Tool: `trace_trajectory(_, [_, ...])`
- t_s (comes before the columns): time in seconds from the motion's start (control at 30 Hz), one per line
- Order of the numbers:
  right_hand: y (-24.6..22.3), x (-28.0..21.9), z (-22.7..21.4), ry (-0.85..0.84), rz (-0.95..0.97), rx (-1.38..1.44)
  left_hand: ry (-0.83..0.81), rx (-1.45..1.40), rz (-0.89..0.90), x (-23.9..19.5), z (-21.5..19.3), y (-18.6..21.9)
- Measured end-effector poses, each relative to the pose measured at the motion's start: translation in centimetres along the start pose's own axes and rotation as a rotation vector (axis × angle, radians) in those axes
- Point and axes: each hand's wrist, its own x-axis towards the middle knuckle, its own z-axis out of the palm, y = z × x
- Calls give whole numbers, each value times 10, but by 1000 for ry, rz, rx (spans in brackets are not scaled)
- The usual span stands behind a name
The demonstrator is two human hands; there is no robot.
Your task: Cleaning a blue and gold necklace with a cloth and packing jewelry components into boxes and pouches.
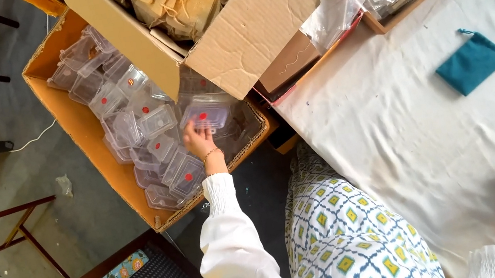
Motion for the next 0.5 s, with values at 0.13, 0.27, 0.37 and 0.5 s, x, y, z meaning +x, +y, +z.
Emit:
trace_trajectory(0.13, [-6,-2,4,11,8,-1,293,-415,-59,-36,14,46])
trace_trajectory(0.27, [-5,-1,4,12,3,-4,512,-354,103,-87,29,82])
trace_trajectory(0.37, [-5,-1,3,6,-4,-28,531,-308,421,-148,57,130])
trace_trajectory(0.5, [-5,0,6,16,-10,-22,360,-243,1002,-200,92,140])
